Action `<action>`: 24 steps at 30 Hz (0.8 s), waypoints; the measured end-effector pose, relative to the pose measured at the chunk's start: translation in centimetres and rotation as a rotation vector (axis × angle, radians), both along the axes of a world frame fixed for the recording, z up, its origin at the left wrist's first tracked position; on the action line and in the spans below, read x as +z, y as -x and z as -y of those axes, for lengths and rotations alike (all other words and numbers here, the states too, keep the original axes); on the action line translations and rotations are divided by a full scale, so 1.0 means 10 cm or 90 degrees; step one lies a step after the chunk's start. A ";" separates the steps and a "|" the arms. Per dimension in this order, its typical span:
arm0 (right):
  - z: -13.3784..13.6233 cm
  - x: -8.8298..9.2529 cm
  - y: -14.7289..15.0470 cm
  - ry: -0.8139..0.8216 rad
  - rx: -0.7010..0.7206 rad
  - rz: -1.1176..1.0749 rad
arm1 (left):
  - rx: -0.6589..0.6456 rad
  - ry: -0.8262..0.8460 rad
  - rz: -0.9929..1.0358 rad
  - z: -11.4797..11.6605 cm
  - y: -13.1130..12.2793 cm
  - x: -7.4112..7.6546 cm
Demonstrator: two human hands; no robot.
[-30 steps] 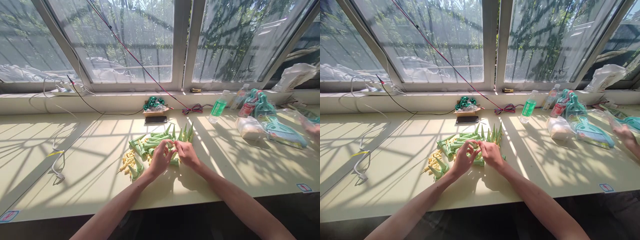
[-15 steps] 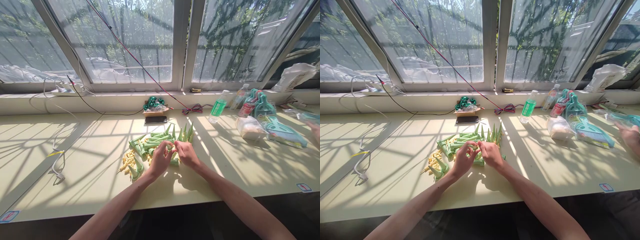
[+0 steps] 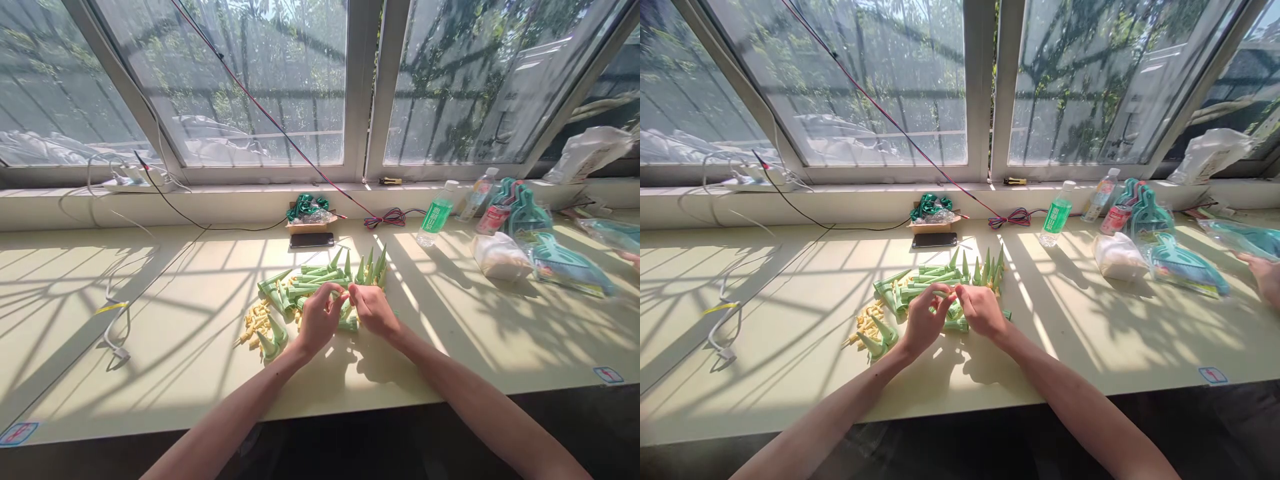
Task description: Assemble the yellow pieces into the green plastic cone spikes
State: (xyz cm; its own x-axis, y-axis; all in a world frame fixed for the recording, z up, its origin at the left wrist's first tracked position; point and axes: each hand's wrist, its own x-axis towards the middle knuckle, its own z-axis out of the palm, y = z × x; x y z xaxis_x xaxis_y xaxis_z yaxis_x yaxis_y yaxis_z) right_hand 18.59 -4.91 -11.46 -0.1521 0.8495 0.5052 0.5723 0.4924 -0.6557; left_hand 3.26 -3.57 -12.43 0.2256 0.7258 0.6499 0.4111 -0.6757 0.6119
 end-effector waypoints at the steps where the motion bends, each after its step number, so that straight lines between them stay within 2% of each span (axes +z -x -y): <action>1: 0.00 0.00 0.00 0.001 0.005 0.000 | 0.003 0.002 0.000 0.00 0.00 0.00; 10: -0.01 -0.04 0.01 0.000 -0.019 0.011 | -0.005 0.076 0.053 -0.02 -0.01 -0.02; 24: 0.01 -0.03 0.01 -0.007 0.001 0.014 | 0.013 0.083 0.062 0.00 0.00 0.02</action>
